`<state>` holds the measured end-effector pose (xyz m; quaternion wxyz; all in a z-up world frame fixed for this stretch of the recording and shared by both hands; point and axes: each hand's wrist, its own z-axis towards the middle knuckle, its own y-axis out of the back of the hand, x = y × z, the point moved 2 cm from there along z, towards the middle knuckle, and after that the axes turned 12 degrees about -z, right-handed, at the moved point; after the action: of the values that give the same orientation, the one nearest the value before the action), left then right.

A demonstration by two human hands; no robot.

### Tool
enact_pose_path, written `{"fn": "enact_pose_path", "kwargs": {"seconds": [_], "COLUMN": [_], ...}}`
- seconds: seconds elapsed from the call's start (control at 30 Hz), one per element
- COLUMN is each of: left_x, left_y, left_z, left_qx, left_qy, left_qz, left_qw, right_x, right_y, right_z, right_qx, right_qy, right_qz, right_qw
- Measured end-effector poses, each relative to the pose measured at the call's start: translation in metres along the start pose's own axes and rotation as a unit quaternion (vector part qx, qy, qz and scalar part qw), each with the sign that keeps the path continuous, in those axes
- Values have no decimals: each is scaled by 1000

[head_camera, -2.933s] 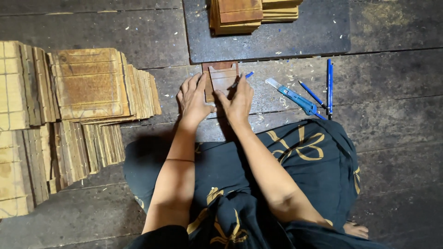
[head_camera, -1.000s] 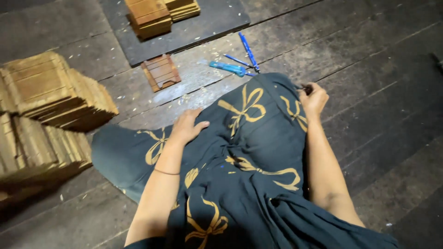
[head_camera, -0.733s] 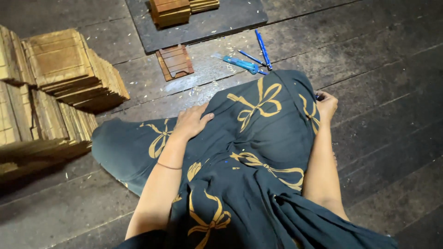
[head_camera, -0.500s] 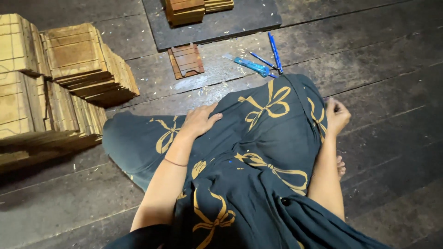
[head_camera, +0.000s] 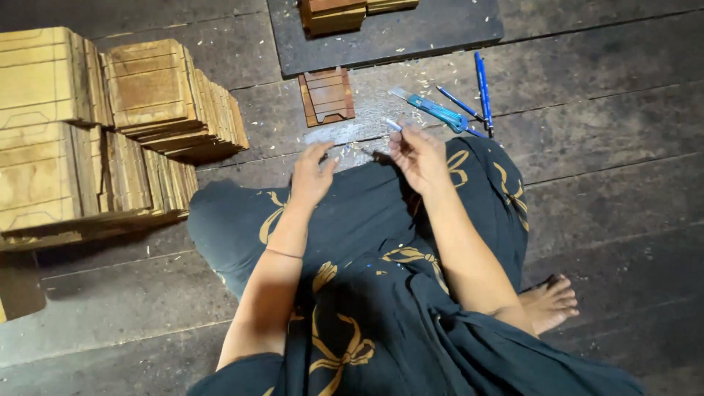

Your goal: The person marks small wooden tiles using a pencil and a template, then scores or cuts them with a utility knife and stacks them.

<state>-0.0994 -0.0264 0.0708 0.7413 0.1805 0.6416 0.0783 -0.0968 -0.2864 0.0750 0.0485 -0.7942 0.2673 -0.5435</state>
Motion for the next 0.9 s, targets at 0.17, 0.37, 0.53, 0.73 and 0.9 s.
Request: {"fn": "enact_pose_path", "kwargs": {"seconds": [0.17,0.37,0.53,0.73,0.9], "left_x": [-2,-6,-22,3,-4], "left_y": [3,-9,-30,-90,-70], "left_z": [21,34,32,31,32], "left_qx": [-36,-41,-56,-151,-150], "left_qy": [-18,27,88,250,253], "left_qz": [-10,-59,-207,-536,-513], "left_qw": [999,997,973,792,806], "right_x": [-24,-27,-11,12,66], "right_y": [6,1,-27,-55,-35], "right_z": [23,26,10,-27,9], "right_qx": [76,117,98,111,100], "right_qy": [-136,-132,-29,149,300], "right_qz": [132,156,-59,-433,-613], "right_qw": [979,972,993,882,724]}}
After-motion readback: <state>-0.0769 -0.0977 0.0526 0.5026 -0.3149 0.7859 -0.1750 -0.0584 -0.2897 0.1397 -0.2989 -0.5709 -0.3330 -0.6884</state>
